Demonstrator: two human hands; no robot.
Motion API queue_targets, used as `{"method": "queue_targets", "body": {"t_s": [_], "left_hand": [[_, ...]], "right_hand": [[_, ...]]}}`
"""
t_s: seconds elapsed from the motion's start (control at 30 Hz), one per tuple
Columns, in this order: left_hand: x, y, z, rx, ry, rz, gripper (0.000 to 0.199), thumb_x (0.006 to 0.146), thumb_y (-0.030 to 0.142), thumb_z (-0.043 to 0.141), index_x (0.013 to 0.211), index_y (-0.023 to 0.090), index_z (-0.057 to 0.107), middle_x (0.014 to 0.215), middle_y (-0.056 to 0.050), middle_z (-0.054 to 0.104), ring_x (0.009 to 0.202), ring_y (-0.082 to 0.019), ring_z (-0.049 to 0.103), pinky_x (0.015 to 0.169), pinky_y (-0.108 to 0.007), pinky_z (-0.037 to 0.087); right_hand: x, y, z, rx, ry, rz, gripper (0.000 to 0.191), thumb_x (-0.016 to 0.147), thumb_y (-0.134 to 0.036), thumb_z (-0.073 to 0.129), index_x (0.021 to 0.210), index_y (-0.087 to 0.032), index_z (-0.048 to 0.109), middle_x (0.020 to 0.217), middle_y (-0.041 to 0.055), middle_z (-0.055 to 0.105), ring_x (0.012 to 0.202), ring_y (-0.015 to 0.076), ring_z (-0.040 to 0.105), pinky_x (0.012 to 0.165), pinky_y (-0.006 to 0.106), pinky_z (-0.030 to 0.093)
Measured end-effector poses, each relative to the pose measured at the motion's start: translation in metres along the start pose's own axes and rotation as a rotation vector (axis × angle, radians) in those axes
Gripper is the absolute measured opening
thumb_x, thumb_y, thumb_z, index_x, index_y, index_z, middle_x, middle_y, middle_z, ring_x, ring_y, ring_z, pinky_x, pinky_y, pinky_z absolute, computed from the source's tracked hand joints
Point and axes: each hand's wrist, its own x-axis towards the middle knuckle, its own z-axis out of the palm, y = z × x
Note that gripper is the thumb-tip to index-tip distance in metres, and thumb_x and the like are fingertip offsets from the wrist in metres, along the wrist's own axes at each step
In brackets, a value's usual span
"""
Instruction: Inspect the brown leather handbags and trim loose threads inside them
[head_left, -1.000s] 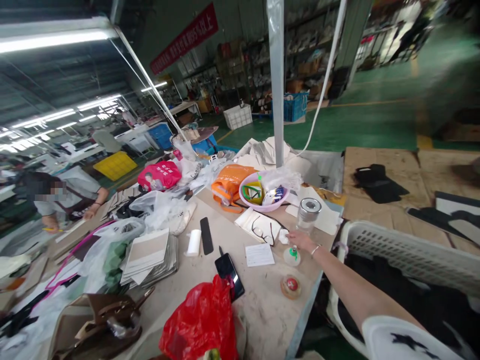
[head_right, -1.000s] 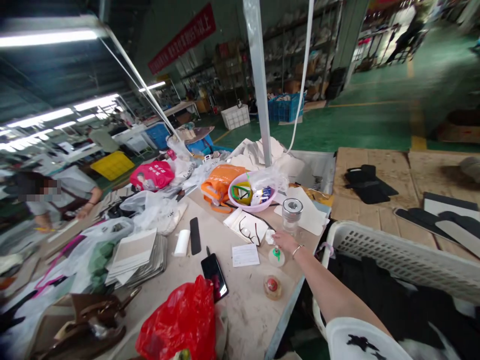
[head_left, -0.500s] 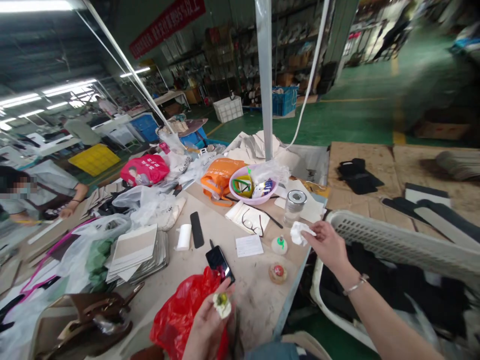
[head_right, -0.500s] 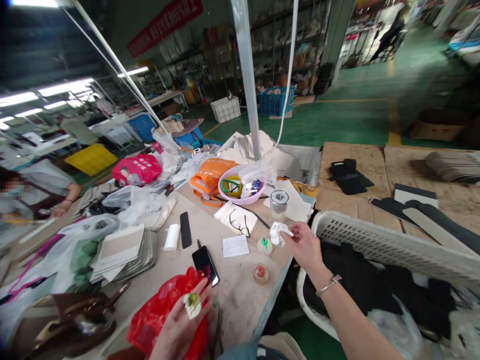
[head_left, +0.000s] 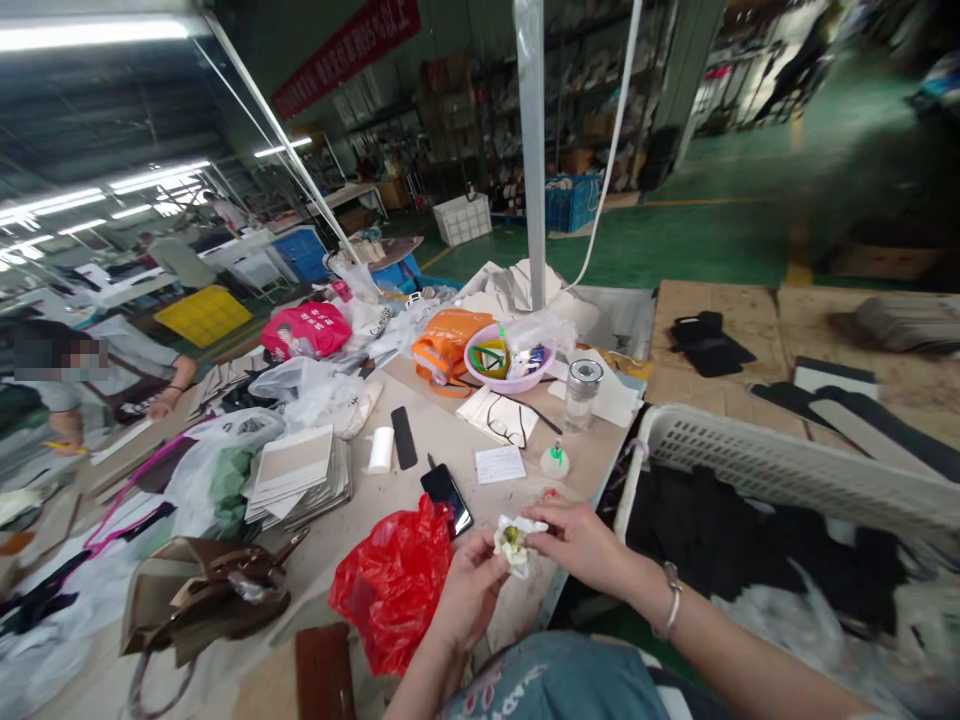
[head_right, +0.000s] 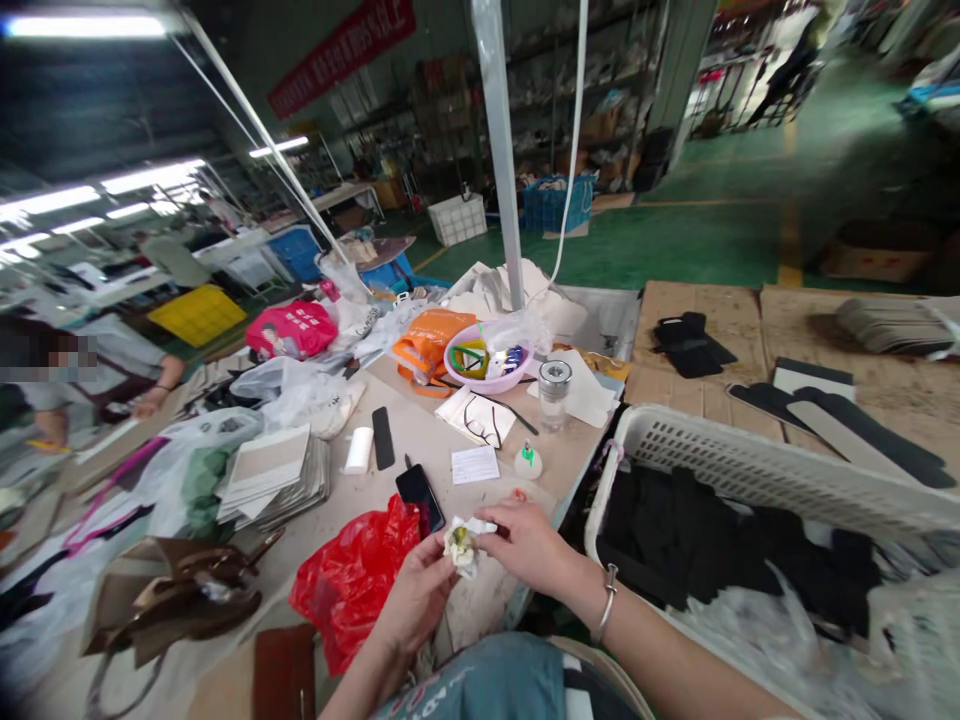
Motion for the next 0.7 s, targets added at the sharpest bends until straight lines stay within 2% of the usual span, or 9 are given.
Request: {"method": "queue_targets", "body": {"t_s": [0.1, 0.17, 0.27, 0.37, 0.47, 0.6, 0.67, 0.7], "left_hand": [[-0.004, -0.003, 0.000, -0.069, 0.016, -0.017, 0.026, 0.070, 0.019, 0.073, 0.095, 0.014, 0.067, 0.093, -0.006, 0.067, 0.085, -0.015, 0.061, 0.080, -0.024, 0.046], [-0.007, -0.004, 0.001, -0.114, 0.010, -0.032, 0.032, 0.068, 0.020, 0.075, 0.099, 0.014, 0.066, 0.096, -0.008, 0.067, 0.089, -0.017, 0.062, 0.084, -0.027, 0.046], [-0.012, -0.005, 0.003, -0.164, 0.003, -0.034, 0.039, 0.067, 0.022, 0.076, 0.103, 0.014, 0.065, 0.101, -0.009, 0.067, 0.096, -0.021, 0.061, 0.091, -0.030, 0.045], [-0.016, -0.006, 0.004, -0.206, -0.001, -0.032, 0.040, 0.067, 0.022, 0.076, 0.105, 0.016, 0.065, 0.102, -0.008, 0.067, 0.100, -0.021, 0.061, 0.095, -0.032, 0.044], [-0.018, -0.007, 0.005, -0.222, -0.006, -0.032, 0.040, 0.068, 0.021, 0.076, 0.105, 0.018, 0.064, 0.102, -0.007, 0.067, 0.101, -0.021, 0.061, 0.097, -0.034, 0.043], [-0.021, -0.010, 0.006, -0.177, -0.029, -0.025, 0.039, 0.067, 0.023, 0.077, 0.103, 0.017, 0.064, 0.105, -0.008, 0.067, 0.103, -0.022, 0.060, 0.098, -0.035, 0.042], [-0.022, -0.010, 0.007, -0.141, -0.044, -0.028, 0.036, 0.066, 0.023, 0.077, 0.099, 0.017, 0.064, 0.104, -0.008, 0.067, 0.104, -0.023, 0.059, 0.097, -0.036, 0.042], [-0.023, -0.011, 0.007, -0.127, -0.053, -0.032, 0.033, 0.066, 0.023, 0.077, 0.097, 0.016, 0.064, 0.103, -0.008, 0.067, 0.104, -0.024, 0.059, 0.096, -0.037, 0.042]], "right_hand": [[-0.009, 0.007, -0.002, 0.208, -0.049, 0.118, 0.019, 0.081, -0.027, 0.057, 0.092, -0.018, 0.069, 0.082, 0.0037, 0.064, 0.059, 0.0121, 0.055, 0.053, 0.023, 0.043], [-0.013, 0.011, -0.002, 0.341, -0.071, 0.194, 0.023, 0.081, -0.033, 0.057, 0.094, -0.018, 0.069, 0.079, 0.0034, 0.062, 0.054, 0.0109, 0.053, 0.050, 0.023, 0.043], [-0.018, 0.012, -0.006, 0.493, -0.061, 0.291, 0.026, 0.076, -0.041, 0.062, 0.085, -0.017, 0.069, 0.065, 0.0002, 0.056, 0.050, 0.0101, 0.047, 0.049, 0.024, 0.043], [-0.021, 0.011, -0.013, 0.587, -0.045, 0.338, 0.026, 0.069, -0.043, 0.069, 0.075, -0.017, 0.067, 0.061, -0.0015, 0.052, 0.053, 0.0104, 0.046, 0.051, 0.024, 0.043], [-0.026, 0.012, -0.017, 0.729, -0.105, 0.341, 0.029, 0.072, -0.045, 0.068, 0.078, -0.017, 0.066, 0.075, 0.0006, 0.058, 0.069, 0.0122, 0.053, 0.065, 0.024, 0.045], [-0.034, 0.015, -0.011, 1.005, -0.261, 0.413, 0.038, 0.076, -0.044, 0.067, 0.107, -0.021, 0.061, 0.106, 0.0049, 0.060, 0.092, 0.0161, 0.057, 0.079, 0.030, 0.046], [-0.036, 0.016, -0.005, 1.007, -0.310, 0.437, 0.048, 0.068, -0.035, 0.076, 0.111, -0.021, 0.061, 0.105, 0.0052, 0.062, 0.091, 0.0164, 0.058, 0.080, 0.030, 0.046], [-0.037, 0.017, -0.002, 0.975, -0.300, 0.445, 0.048, 0.064, -0.031, 0.078, 0.107, -0.019, 0.063, 0.099, 0.0046, 0.064, 0.085, 0.0150, 0.059, 0.078, 0.029, 0.046]]}}
